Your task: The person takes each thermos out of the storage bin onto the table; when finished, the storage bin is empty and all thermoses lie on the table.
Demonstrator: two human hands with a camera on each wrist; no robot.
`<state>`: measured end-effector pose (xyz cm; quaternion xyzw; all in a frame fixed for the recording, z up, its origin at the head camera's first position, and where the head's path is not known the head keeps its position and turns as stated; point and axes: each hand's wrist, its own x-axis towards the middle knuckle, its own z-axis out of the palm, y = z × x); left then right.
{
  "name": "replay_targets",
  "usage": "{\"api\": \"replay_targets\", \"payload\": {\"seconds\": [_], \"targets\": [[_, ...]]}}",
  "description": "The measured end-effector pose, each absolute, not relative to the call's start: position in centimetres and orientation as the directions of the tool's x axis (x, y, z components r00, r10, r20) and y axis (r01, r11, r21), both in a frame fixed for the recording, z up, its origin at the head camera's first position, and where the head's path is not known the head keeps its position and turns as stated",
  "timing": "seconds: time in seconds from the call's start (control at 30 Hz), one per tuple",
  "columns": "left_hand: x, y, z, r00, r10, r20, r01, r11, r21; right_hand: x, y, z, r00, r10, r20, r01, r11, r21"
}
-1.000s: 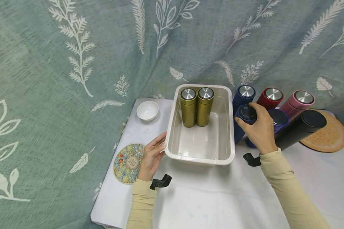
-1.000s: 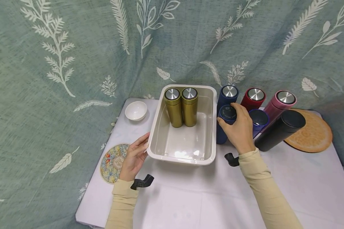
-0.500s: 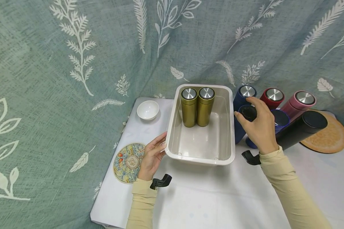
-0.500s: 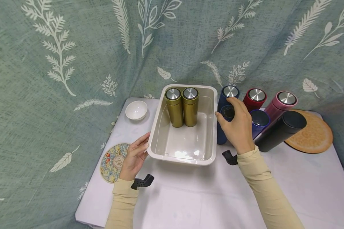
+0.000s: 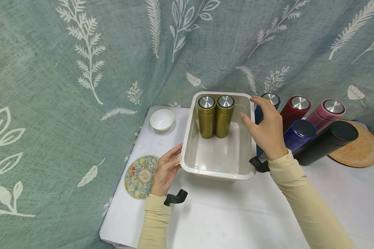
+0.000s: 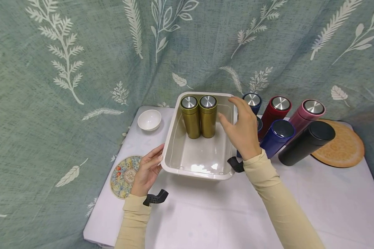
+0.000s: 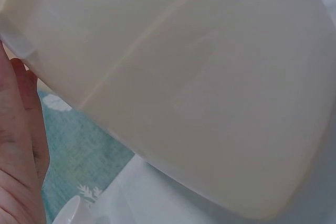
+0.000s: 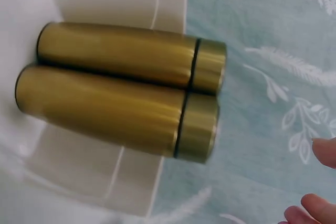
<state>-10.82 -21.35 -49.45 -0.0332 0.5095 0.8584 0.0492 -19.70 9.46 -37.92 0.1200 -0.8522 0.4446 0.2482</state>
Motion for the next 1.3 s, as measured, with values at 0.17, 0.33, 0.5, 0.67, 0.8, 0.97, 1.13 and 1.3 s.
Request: {"api": "replay_targets", "payload": {"seconds": [0.17, 0.33, 0.5, 0.67, 0.8, 0.97, 1.13, 1.3], "targets": [[-10.9, -21.5, -49.4, -0.993, 0.05, -0.105, -0.116, -0.485, 0.867, -20.9, 8.4, -38.6, -0.865, 0.018, 0.501, -0.402, 0.572, -0.715], [-10.9, -21.5, -49.3, -0.993, 0.053, -0.107, -0.12, -0.486, 0.866, -21.8, 7.6, -39.4, -0.881, 0.025, 0.472, -0.378, 0.562, -0.736], [-10.9, -21.5, -49.3, -0.992, 0.042, -0.117, -0.122, -0.484, 0.866, -22.6, 7.1, -40.0, -0.902, 0.035, 0.429, -0.342, 0.546, -0.765], [-10.9, -21.5, -49.1, -0.992, 0.037, -0.119, -0.122, -0.476, 0.871, -23.1, 6.6, -40.4, -0.919, 0.041, 0.392, -0.318, 0.512, -0.798], [-11.0, -21.5, -48.9, -0.992, 0.034, -0.122, -0.124, -0.473, 0.872, -23.5, 6.3, -40.7, -0.943, 0.018, 0.332, -0.278, 0.501, -0.82], [-11.1, -21.5, -49.0, -0.992, 0.036, -0.124, -0.126, -0.462, 0.878, -23.9, 6.0, -41.1, -0.959, -0.009, 0.284, -0.248, 0.51, -0.824], [-11.0, -21.4, -49.2, -0.992, 0.044, -0.119, -0.125, -0.462, 0.878, -24.3, 5.8, -41.7, -0.963, 0.001, 0.269, -0.23, 0.516, -0.825], [-10.7, -21.5, -49.7, -0.994, 0.054, -0.095, -0.109, -0.477, 0.872, -24.5, 5.7, -42.2, -0.969, 0.016, 0.248, -0.205, 0.513, -0.834]]}}
